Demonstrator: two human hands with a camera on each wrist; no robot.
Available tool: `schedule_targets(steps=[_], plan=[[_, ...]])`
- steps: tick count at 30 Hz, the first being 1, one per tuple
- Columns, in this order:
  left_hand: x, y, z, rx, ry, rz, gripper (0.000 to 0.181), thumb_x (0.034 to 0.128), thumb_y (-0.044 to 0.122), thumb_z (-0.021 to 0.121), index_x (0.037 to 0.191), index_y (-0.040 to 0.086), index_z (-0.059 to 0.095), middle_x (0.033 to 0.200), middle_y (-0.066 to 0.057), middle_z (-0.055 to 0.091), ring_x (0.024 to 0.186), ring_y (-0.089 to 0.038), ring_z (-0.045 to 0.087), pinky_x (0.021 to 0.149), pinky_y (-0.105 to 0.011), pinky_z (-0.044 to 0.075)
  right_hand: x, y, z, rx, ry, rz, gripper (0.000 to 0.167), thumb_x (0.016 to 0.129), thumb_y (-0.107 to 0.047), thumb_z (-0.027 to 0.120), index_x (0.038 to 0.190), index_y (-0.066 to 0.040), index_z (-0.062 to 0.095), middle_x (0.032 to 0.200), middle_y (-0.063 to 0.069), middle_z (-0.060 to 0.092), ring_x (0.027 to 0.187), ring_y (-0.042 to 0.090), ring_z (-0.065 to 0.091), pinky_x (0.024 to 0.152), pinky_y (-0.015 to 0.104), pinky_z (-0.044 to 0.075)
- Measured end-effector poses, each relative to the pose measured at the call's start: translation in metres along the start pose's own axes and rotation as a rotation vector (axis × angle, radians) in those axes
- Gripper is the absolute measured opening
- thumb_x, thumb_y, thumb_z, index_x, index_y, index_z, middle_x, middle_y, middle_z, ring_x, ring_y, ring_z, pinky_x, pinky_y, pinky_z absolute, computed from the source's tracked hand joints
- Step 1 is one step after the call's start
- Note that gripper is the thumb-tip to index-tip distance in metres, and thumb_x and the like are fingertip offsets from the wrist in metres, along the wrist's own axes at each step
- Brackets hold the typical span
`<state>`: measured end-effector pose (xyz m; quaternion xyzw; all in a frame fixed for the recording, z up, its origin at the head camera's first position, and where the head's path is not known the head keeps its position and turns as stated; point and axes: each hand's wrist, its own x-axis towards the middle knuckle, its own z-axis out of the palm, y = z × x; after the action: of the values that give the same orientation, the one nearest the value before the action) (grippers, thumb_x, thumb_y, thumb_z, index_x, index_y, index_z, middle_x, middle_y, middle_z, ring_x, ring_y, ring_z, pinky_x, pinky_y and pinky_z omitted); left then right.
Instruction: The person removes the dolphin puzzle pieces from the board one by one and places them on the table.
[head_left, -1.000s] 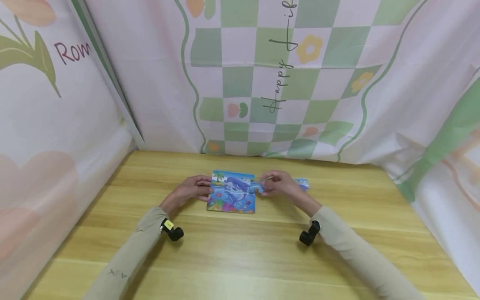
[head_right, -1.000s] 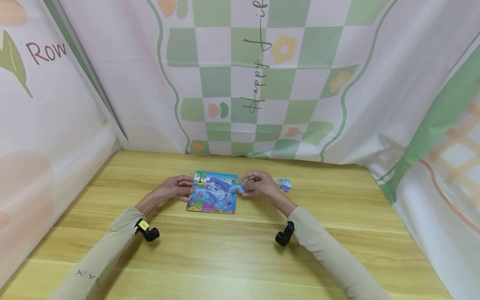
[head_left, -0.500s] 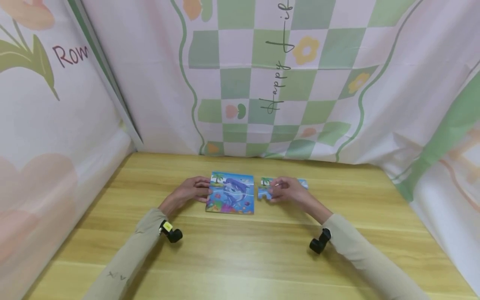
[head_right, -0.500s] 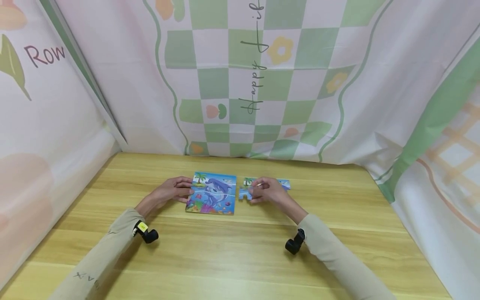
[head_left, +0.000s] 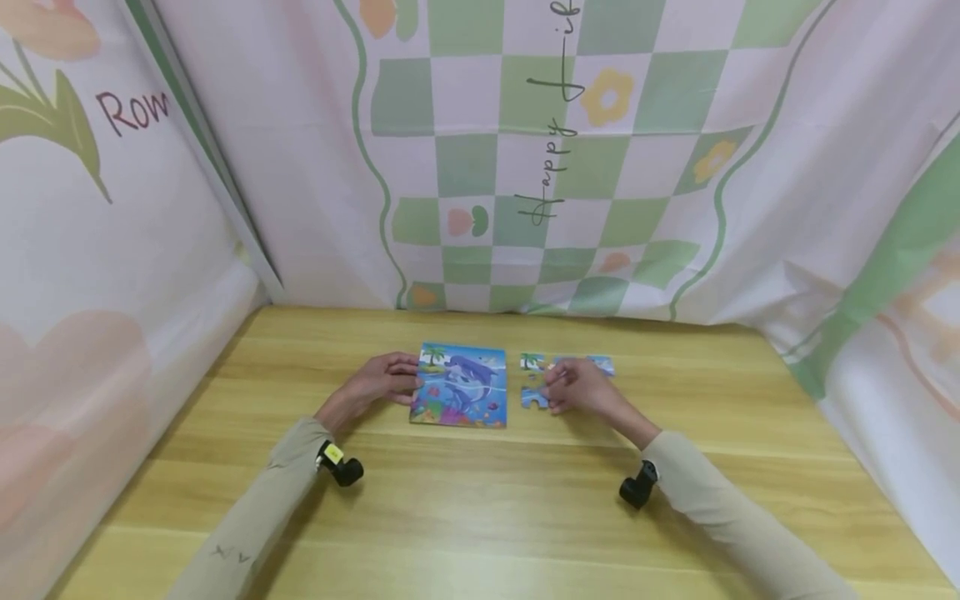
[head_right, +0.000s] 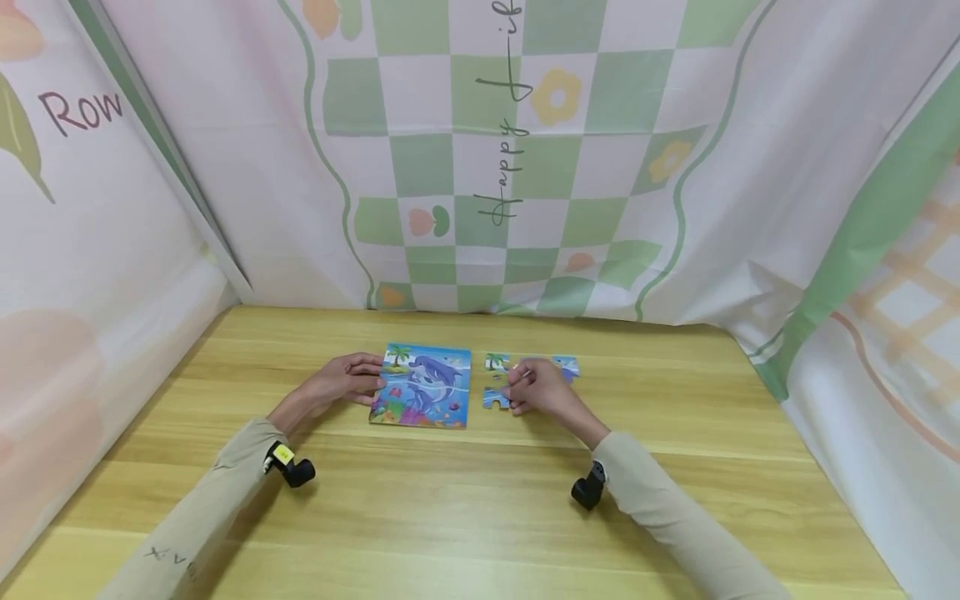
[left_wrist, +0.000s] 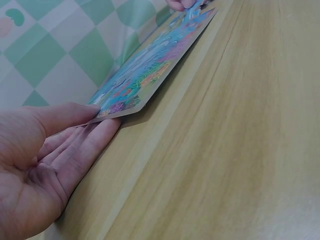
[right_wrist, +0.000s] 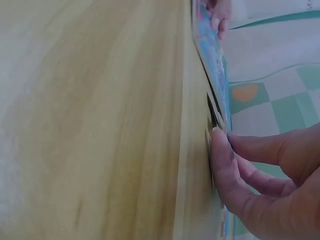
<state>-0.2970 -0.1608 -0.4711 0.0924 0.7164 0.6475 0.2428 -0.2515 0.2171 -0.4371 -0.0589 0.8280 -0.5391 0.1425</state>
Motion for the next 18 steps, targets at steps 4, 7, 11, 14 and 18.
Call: schedule_targets(steps=[4,7,11,14,18], plan=[[-0.0002,-0.0009,-0.0002,0.001,-0.002,0.006,0.054,0.1015,0.0,0.064,0.149,-0.01,0.041,0.148,-0.032,0.049,0.101,-0.018,0.07,0.09,-0.034,0.067,0.0024,0.001,0.0025,-0.105,0.042,-0.006,0.015,0.096,0.008,0.066,0.107,0.015,0.06,0.095,0.026,0.072,0.069,0.019,0.071,0.066,0.033,0.069],[-0.0004,-0.0009,-0.0001,0.0,-0.01,0.008,0.054,0.1017,0.0,0.064,0.149,-0.011,0.04,0.148,-0.032,0.048,0.102,-0.018,0.07,0.091,-0.034,0.067,0.0035,0.001,0.0037,-0.162,0.058,-0.001,0.012,0.096,0.008,0.066,0.105,0.013,0.061,0.093,0.024,0.072,0.068,0.018,0.071,0.065,0.033,0.069],[-0.0014,-0.0003,0.0002,0.005,-0.004,0.005,0.054,0.1015,0.0,0.064,0.149,-0.011,0.041,0.148,-0.032,0.049,0.101,-0.018,0.07,0.09,-0.033,0.067,0.0048,-0.0015,0.0056,-0.214,0.07,0.015,0.01,0.096,0.007,0.067,0.104,0.012,0.062,0.093,0.023,0.073,0.068,0.018,0.071,0.065,0.032,0.069],[-0.0019,0.0003,0.0007,0.006,0.001,0.003,0.054,0.1012,0.0,0.064,0.149,-0.01,0.041,0.148,-0.031,0.049,0.1,-0.017,0.07,0.09,-0.033,0.067,0.006,-0.003,0.0062,-0.233,0.087,0.032,0.009,0.096,0.008,0.066,0.103,0.011,0.063,0.093,0.022,0.073,0.068,0.019,0.071,0.064,0.031,0.068],[-0.0022,0.0003,0.0011,0.006,0.002,0.009,0.054,0.1014,0.0,0.064,0.149,-0.01,0.041,0.148,-0.031,0.049,0.099,-0.017,0.07,0.09,-0.033,0.067,0.0068,-0.0023,0.0061,-0.256,0.094,0.023,0.01,0.095,0.006,0.068,0.103,0.01,0.063,0.092,0.021,0.072,0.067,0.019,0.07,0.064,0.031,0.068]])
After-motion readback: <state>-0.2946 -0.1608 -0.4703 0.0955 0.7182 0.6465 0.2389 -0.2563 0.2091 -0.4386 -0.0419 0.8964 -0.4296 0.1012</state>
